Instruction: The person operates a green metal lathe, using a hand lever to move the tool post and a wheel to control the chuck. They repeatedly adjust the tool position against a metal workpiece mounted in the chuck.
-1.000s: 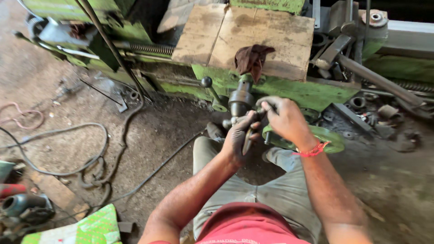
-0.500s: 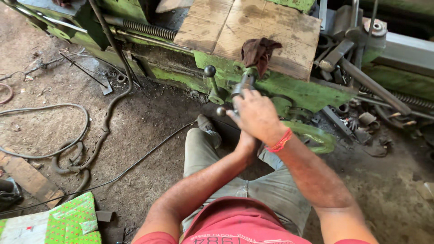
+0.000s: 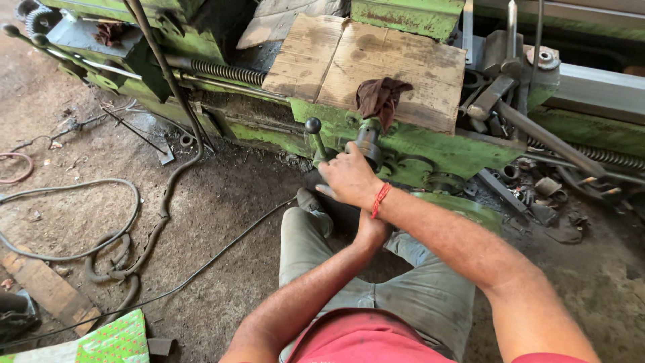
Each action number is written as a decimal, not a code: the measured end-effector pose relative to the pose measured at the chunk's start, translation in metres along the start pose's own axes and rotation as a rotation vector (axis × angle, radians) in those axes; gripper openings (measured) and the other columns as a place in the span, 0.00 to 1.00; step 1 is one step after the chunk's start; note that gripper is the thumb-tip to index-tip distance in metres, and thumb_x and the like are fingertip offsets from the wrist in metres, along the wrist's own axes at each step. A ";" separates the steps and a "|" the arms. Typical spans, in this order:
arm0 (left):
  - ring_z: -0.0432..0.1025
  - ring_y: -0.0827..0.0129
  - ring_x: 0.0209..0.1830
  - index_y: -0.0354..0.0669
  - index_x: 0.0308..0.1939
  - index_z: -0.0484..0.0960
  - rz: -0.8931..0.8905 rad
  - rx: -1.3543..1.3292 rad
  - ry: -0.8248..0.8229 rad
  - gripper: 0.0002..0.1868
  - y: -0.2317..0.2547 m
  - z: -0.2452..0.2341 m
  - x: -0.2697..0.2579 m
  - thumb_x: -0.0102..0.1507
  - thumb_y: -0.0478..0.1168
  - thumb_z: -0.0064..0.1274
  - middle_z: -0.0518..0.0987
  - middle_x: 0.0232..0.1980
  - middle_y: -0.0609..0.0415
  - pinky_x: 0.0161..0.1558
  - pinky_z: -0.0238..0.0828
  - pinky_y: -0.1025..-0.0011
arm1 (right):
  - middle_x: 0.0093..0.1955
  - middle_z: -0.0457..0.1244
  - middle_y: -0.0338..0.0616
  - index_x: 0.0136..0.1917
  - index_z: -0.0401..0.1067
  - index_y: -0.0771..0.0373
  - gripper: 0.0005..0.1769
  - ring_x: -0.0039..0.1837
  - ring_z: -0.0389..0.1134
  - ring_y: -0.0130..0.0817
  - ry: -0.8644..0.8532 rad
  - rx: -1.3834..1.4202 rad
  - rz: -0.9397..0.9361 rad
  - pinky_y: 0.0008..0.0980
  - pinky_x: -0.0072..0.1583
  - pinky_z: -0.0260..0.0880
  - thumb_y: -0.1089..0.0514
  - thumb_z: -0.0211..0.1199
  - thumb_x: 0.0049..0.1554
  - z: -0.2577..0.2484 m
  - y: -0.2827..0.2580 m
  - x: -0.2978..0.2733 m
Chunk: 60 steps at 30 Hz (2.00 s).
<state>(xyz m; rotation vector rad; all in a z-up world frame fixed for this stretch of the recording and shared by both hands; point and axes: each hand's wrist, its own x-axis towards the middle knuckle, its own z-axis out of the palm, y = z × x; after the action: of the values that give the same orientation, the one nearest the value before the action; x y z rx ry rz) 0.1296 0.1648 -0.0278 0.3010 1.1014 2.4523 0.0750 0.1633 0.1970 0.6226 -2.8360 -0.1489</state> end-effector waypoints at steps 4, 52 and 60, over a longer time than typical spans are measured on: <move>0.73 0.67 0.49 0.33 0.54 0.74 -0.102 -0.007 -0.050 0.13 -0.001 -0.010 -0.007 0.66 0.30 0.53 0.79 0.49 0.51 0.49 0.75 0.66 | 0.34 0.68 0.41 0.40 0.72 0.56 0.17 0.43 0.70 0.40 0.260 0.152 0.088 0.46 0.56 0.58 0.42 0.66 0.57 0.007 -0.005 -0.012; 0.78 0.44 0.59 0.42 0.69 0.66 0.004 0.919 -0.060 0.35 0.132 -0.002 -0.023 0.56 0.31 0.55 0.81 0.57 0.36 0.56 0.75 0.52 | 0.40 0.65 0.45 0.44 0.71 0.65 0.31 0.43 0.72 0.45 -0.523 1.331 1.256 0.52 0.43 0.78 0.33 0.66 0.53 -0.036 0.017 -0.016; 0.73 0.31 0.52 0.30 0.68 0.63 0.049 1.384 -0.062 0.35 0.142 -0.040 -0.004 0.56 0.31 0.55 0.74 0.58 0.25 0.51 0.72 0.50 | 0.43 0.69 0.43 0.48 0.73 0.64 0.20 0.46 0.73 0.37 -0.129 1.918 1.132 0.41 0.50 0.78 0.45 0.65 0.54 -0.001 0.019 -0.054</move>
<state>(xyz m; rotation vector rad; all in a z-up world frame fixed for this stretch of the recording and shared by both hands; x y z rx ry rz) 0.0768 0.0529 0.0520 0.7618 2.5643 1.2774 0.1156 0.2032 0.1898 -0.8997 -1.9646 2.6545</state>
